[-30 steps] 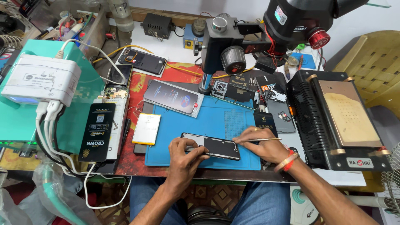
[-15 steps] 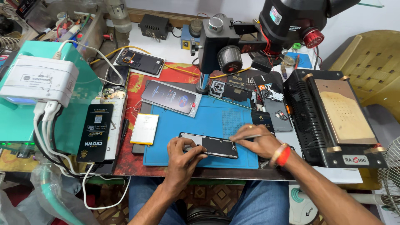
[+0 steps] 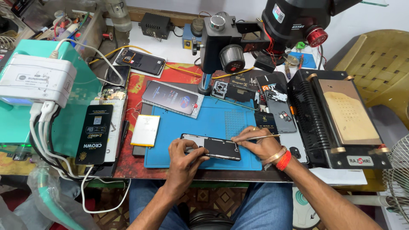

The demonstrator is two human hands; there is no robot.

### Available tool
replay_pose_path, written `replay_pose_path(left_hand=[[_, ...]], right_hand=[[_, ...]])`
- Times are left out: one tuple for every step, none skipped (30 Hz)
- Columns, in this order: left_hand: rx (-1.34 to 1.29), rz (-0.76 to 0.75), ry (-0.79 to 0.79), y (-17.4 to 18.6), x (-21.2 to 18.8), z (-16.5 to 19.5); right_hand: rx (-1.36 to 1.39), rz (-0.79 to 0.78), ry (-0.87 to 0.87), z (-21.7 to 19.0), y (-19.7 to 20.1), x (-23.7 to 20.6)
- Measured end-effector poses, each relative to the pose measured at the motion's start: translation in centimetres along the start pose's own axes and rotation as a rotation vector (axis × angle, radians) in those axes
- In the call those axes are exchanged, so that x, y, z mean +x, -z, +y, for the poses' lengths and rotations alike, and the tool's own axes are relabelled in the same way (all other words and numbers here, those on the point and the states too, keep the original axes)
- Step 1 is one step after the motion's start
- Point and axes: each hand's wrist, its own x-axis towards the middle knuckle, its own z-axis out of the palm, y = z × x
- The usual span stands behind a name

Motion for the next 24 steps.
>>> replay_pose_path(left_hand=[[0.003, -0.001, -0.005, 0.0, 0.0, 0.0], [0.008, -0.001, -0.011, 0.0, 0.0, 0.0], [0.015, -0.001, -0.017, 0.1, 0.0, -0.1], [0.017, -0.001, -0.015, 0.2, 0.1, -0.1], [0.018, -0.002, -0.011, 0.1, 0.1, 0.0], [0.014, -0.004, -0.009, 0.1, 0.1, 0.1], [0.016, -0.002, -0.009, 0.0, 0.1, 0.1], [0.019, 0.000, -0.011, 0.1, 0.1, 0.0], [0.022, 0.002, -0.010, 0.0, 0.1, 0.1], [0.014, 0.000, -0.002, 0.0, 0.1, 0.0], [0.007, -0.003, 0.007, 0.1, 0.1, 0.0], [-0.001, -0.008, 0.017, 0.1, 0.1, 0.0], [0.005, -0.005, 0.004, 0.2, 0.0, 0.0], [0.009, -0.001, -0.011, 0.2, 0.1, -0.1], [0.013, 0.004, -0.025, 0.2, 0.1, -0.1], [0.009, 0.004, -0.018, 0.1, 0.1, -0.1], [0.008, 0.006, -0.011, 0.0, 0.1, -0.1], [0.006, 0.006, -0.003, 0.0, 0.1, -0.1], [0.000, 0.008, 0.006, -0.1, 0.2, -0.1], [-0.007, 0.009, 0.016, -0.1, 0.1, 0.0], [-0.018, 0.008, 0.026, -0.2, 0.1, 0.0], [-0.017, 0.009, 0.018, -0.2, 0.1, 0.1], [-0.013, 0.010, 0.010, -0.2, 0.0, 0.1], [-0.004, 0.012, 0.000, -0.1, 0.1, 0.1]], right_hand=[[0.021, 0.004, 0.010, 0.0, -0.1, 0.0], [0.040, 0.008, 0.022, -0.1, -0.3, 0.1], [0.062, 0.012, 0.036, -0.2, -0.4, 0.2], [0.066, 0.010, 0.020, -0.4, -0.5, 0.4], [0.069, 0.008, 0.004, -0.6, -0.6, 0.7], [0.070, 0.008, -0.017, -0.8, -0.5, 0.8], [0.052, 0.001, 0.007, -1.0, -0.6, 1.0], [0.033, -0.006, 0.031, -1.3, -1.0, 1.5], [0.016, -0.014, 0.055, -1.6, -1.4, 2.0], [0.027, -0.029, 0.032, -1.7, -1.7, 2.6], [0.041, -0.044, 0.010, -1.9, -2.0, 3.2], [0.054, -0.060, -0.015, -2.0, -2.1, 3.4], [0.034, -0.070, -0.004, -2.0, -2.0, 3.5], [0.010, -0.080, 0.006, -1.9, -1.6, 3.3], [-0.014, -0.090, 0.016, -1.7, -1.2, 3.1], [-0.016, -0.087, 0.019, -1.6, -0.7, 2.8], [-0.016, -0.086, 0.024, -1.5, -0.4, 2.5], [-0.015, -0.085, 0.028, -1.4, -0.2, 2.3], [0.005, -0.090, 0.032, -1.3, -0.2, 2.4], [0.025, -0.095, 0.032, -1.3, -0.4, 2.6], [0.044, -0.101, 0.030, -1.3, -0.6, 2.8], [0.010, -0.106, 0.060, -1.4, -1.0, 3.2], [-0.022, -0.112, 0.094, -1.5, -1.6, 3.9], [-0.052, -0.117, 0.131, -1.6, -2.1, 4.6]])
